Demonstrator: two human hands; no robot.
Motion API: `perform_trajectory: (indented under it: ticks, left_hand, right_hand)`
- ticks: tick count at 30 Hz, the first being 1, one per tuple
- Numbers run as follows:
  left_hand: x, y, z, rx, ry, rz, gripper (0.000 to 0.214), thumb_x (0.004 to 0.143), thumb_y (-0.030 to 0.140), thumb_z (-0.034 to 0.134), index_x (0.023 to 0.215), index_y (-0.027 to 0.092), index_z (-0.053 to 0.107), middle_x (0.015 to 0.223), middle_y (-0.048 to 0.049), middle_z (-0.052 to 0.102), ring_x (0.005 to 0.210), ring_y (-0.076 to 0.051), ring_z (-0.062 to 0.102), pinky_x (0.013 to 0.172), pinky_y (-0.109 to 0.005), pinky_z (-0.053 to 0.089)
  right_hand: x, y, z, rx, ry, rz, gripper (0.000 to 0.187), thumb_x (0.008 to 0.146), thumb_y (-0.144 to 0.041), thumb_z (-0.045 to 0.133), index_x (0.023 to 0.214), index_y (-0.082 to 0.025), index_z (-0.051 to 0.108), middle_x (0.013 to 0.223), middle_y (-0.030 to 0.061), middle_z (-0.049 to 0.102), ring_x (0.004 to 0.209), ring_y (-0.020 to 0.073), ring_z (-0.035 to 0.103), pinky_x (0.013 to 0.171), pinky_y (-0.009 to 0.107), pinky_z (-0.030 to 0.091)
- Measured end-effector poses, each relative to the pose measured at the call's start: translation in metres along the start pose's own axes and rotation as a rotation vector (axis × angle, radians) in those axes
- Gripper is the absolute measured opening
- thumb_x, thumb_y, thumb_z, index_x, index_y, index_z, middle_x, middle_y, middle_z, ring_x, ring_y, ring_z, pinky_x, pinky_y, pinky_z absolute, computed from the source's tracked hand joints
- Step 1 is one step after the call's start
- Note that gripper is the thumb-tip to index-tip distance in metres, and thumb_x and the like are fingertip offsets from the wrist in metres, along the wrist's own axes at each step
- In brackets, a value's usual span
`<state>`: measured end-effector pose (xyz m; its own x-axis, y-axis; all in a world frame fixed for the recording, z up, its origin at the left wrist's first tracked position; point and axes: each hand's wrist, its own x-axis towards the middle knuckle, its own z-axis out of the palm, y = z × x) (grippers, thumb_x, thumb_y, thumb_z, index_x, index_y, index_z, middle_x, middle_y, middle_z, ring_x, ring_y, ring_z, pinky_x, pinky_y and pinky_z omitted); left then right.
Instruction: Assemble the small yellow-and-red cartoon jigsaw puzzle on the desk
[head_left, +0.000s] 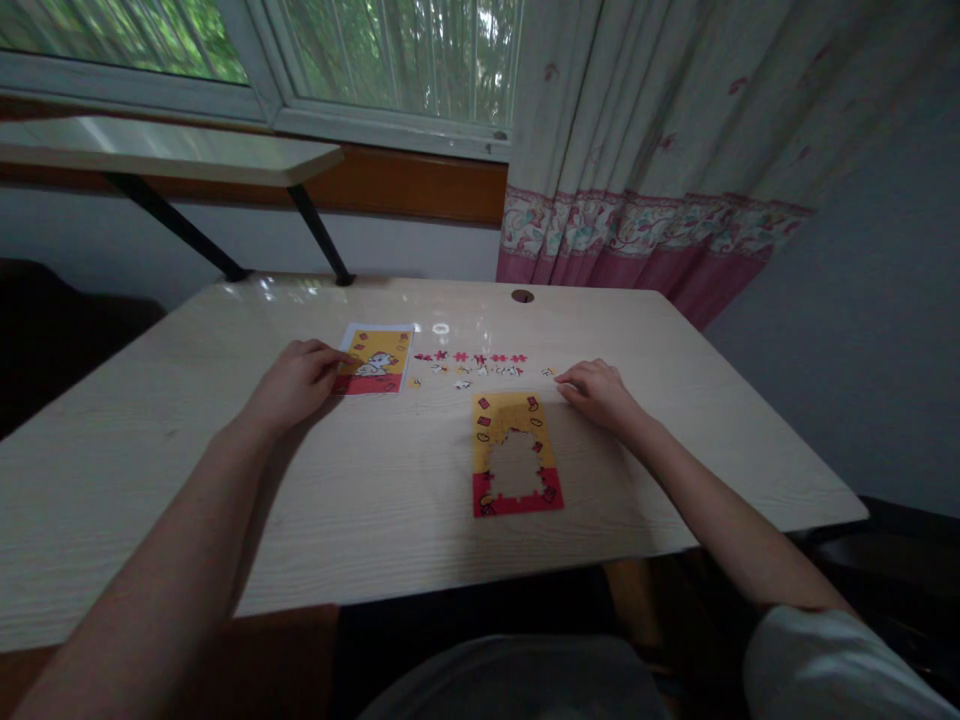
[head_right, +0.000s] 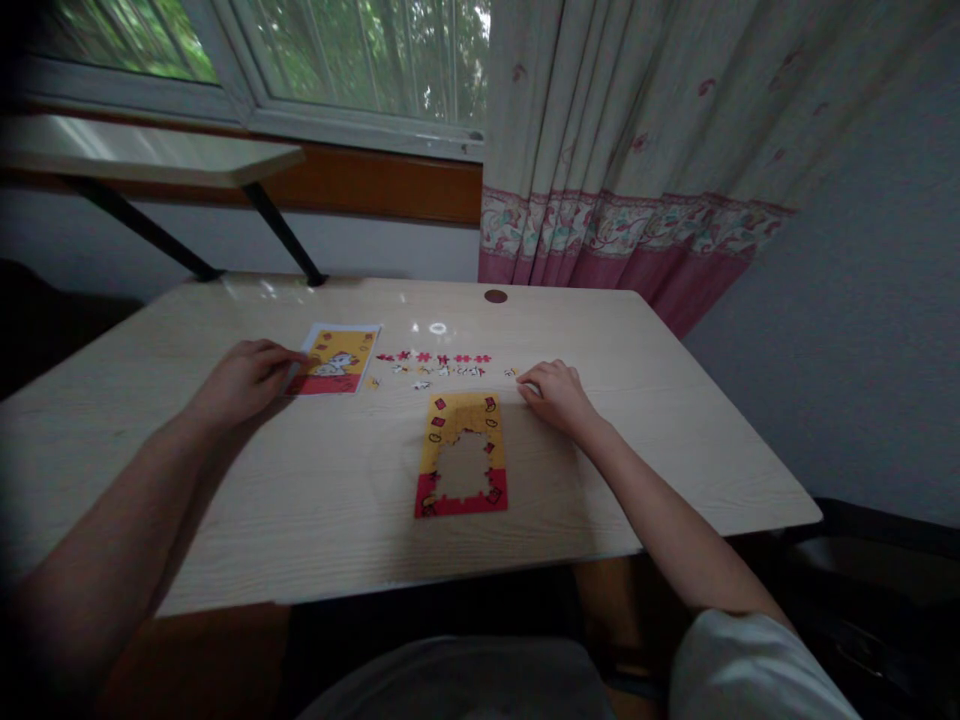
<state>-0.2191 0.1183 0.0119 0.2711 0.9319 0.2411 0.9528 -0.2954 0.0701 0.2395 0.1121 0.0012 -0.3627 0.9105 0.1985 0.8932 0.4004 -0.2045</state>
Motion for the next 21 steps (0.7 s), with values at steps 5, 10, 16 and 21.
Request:
perform_trajectory:
  ticks: [5,10,16,21]
  left_hand:
    - [0.001,0.022,0.004,-0.060,0.029,0.108,0.040,0.087,0.024,0.033,0.101,0.010,0.068,0.101,-0.0126,0.062,0.094,-0.022,0.052,0.091,-0.037,0.041]
    - [0.001,0.049,0.006,-0.157,0.064,0.197,0.039,0.087,0.031,0.037,0.101,0.013,0.069,0.099,-0.0132,0.062,0.094,-0.025,0.053,0.087,-0.041,0.044]
    - [0.000,0.074,0.003,-0.225,0.041,0.257,0.036,0.086,0.028,0.038,0.101,0.016,0.069,0.098,-0.0121,0.061,0.097,-0.026,0.054,0.090,-0.044,0.044]
    - [-0.003,0.079,0.005,-0.220,0.013,0.276,0.035,0.086,0.025,0.038,0.102,0.018,0.069,0.097,-0.0096,0.062,0.101,-0.023,0.053,0.097,-0.040,0.040]
  right_hand:
    - [0.000,0.001,0.000,0.005,0.002,0.003,0.022,0.087,-0.033,0.052,0.097,-0.024,0.070,0.100,0.0056,0.069,0.095,0.0240,0.055,0.081,0.037,0.035]
    - [0.000,-0.001,-0.001,0.004,-0.005,0.013,0.025,0.088,-0.032,0.051,0.102,-0.023,0.068,0.103,0.0064,0.068,0.098,0.0244,0.054,0.083,0.038,0.034]
    - [0.000,-0.003,0.001,0.003,0.011,0.009,0.031,0.087,-0.030,0.051,0.115,-0.024,0.063,0.108,0.0073,0.066,0.099,0.0243,0.054,0.084,0.039,0.035]
    - [0.001,-0.001,0.003,0.001,0.025,-0.008,0.035,0.087,-0.030,0.051,0.119,-0.022,0.061,0.113,0.0098,0.063,0.102,0.0255,0.053,0.085,0.039,0.036]
